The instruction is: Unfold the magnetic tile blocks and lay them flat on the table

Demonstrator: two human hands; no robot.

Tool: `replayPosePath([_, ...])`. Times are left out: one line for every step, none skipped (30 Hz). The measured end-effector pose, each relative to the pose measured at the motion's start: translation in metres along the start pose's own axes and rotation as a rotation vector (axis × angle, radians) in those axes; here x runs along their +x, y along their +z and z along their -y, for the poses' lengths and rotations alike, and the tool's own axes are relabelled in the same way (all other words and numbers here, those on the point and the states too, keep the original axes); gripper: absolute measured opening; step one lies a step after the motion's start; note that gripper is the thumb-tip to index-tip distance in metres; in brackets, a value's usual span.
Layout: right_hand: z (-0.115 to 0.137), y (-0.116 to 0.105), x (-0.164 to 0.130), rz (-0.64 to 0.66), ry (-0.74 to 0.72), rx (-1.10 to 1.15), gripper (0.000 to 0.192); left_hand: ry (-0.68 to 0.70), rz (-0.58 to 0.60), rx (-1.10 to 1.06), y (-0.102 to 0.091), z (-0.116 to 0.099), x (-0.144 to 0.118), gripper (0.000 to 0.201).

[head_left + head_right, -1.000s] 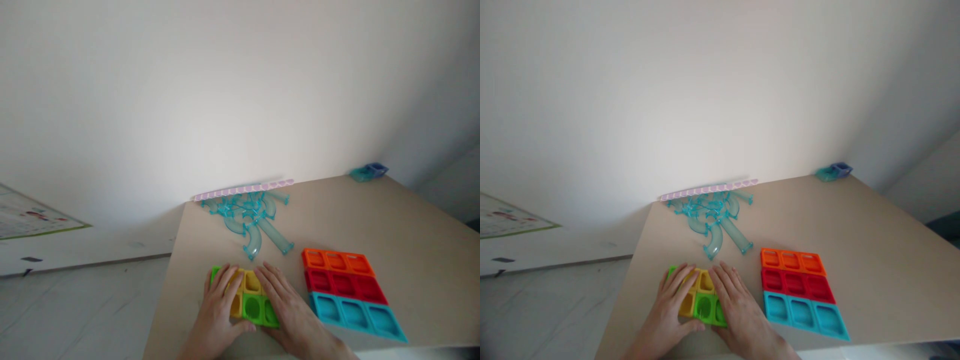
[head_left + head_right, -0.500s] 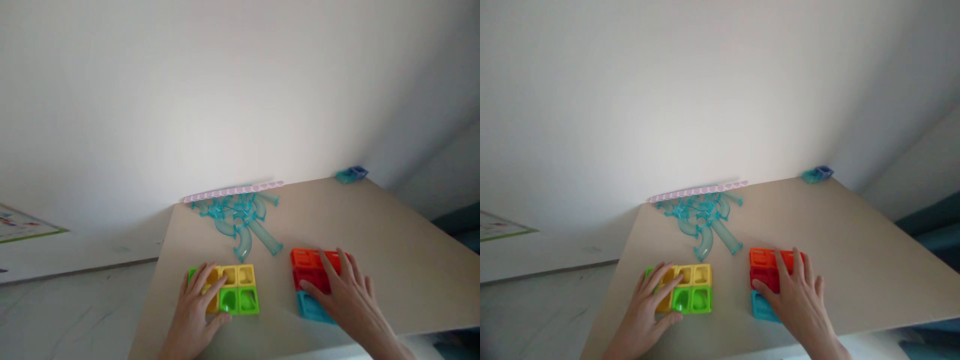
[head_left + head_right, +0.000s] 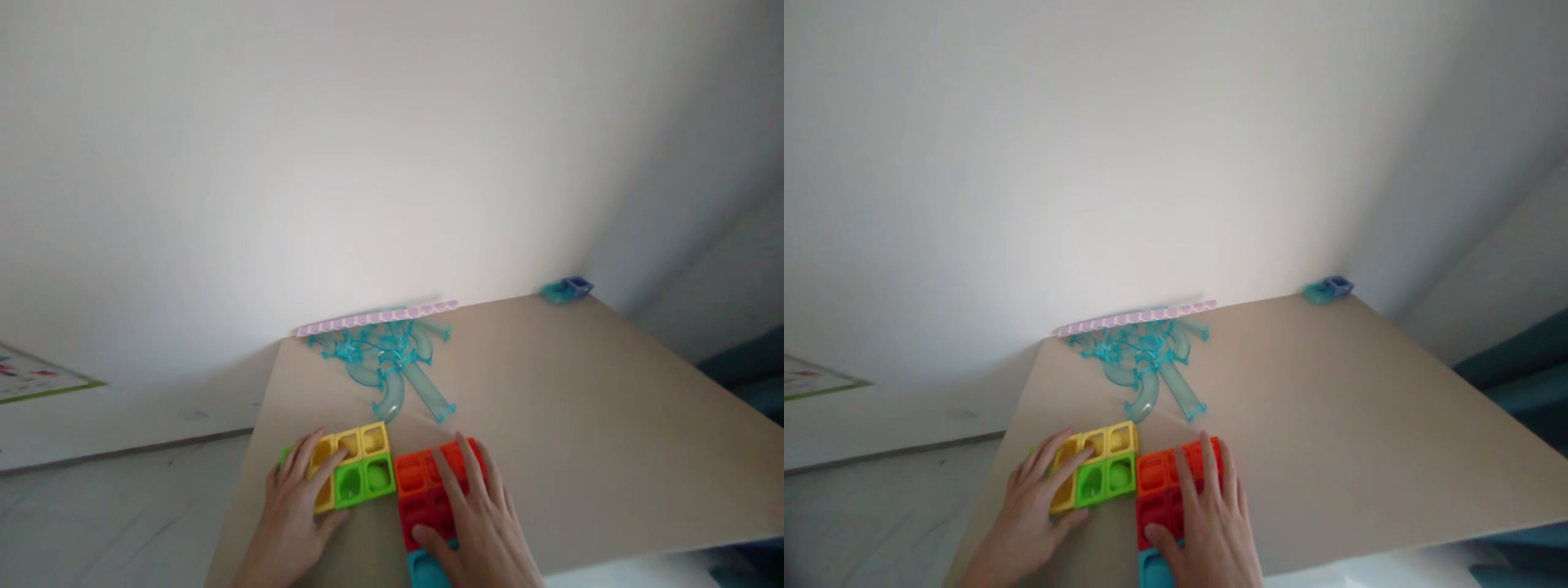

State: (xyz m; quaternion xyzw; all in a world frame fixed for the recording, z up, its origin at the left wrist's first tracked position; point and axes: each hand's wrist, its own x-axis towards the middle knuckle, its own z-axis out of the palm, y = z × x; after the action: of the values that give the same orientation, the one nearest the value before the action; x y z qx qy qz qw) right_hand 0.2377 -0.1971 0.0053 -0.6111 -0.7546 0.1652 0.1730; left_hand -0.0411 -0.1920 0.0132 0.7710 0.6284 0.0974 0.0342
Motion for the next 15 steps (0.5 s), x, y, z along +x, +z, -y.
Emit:
replayPosePath([0.005, 0.001, 0.001, 0.032, -0.011, 0.013, 0.073, -0.016, 0.004, -0.002, -0.001, 0.001, -0.001, 0.066])
replayPosePath([0.010, 0.001, 0.003, 0.063, -0.015, 0.022, 0.072, -0.024, 0.003, -0.006, -0.003, 0.003, -0.003, 0.065])
replayPosePath([0.012, 0.000, 0.006, 0.093, -0.015, 0.029, 0.072, -0.024, -0.003, -0.013, -0.003, 0.005, -0.005, 0.062])
replayPosePath([0.014, -0.003, 0.010, 0.124, -0.010, 0.037, 0.073, -0.018, -0.010, -0.022, -0.003, 0.008, -0.007, 0.058])
replayPosePath([0.013, -0.008, 0.014, 0.155, -0.003, 0.044, 0.074, -0.009, -0.018, -0.031, -0.003, 0.010, -0.009, 0.055])
replayPosePath([0.010, -0.014, 0.018, 0.191, -0.003, 0.049, 0.077, 0.002, -0.026, -0.039, -0.002, 0.013, -0.012, 0.054])
replayPosePath([0.005, -0.020, 0.022, 0.232, -0.016, 0.055, 0.080, 0.009, -0.033, -0.044, -0.002, 0.016, -0.015, 0.054])
replayPosePath([-0.002, -0.027, 0.026, 0.281, -0.048, 0.059, 0.084, 0.014, -0.040, -0.047, -0.002, 0.018, -0.018, 0.054])
replayPosePath([-0.009, -0.034, 0.028, 0.336, -0.101, 0.062, 0.087, 0.015, -0.045, -0.047, -0.001, 0.019, -0.020, 0.054])
replayPosePath([-0.017, -0.040, 0.029, 0.385, -0.164, 0.067, 0.090, 0.013, -0.046, -0.046, -0.002, 0.020, -0.022, 0.054])
replayPosePath([-0.023, -0.045, 0.029, 0.421, -0.216, 0.063, 0.094, 0.007, -0.047, -0.045, -0.002, 0.019, -0.023, 0.054])
replayPosePath([-0.028, -0.048, 0.028, 0.430, -0.242, 0.055, 0.098, -0.001, -0.044, -0.043, -0.003, 0.018, -0.023, 0.054])
replayPosePath([-0.031, -0.049, 0.025, 0.413, -0.245, 0.041, 0.102, -0.013, -0.043, -0.040, -0.003, 0.017, -0.023, 0.054])
replayPosePath([-0.032, -0.048, 0.021, 0.377, -0.228, 0.020, 0.103, -0.030, -0.042, -0.035, -0.004, 0.016, -0.022, 0.053])
replayPosePath([-0.031, -0.046, 0.016, 0.328, -0.197, -0.007, 0.101, -0.052, -0.044, -0.028, -0.005, 0.014, -0.020, 0.052])
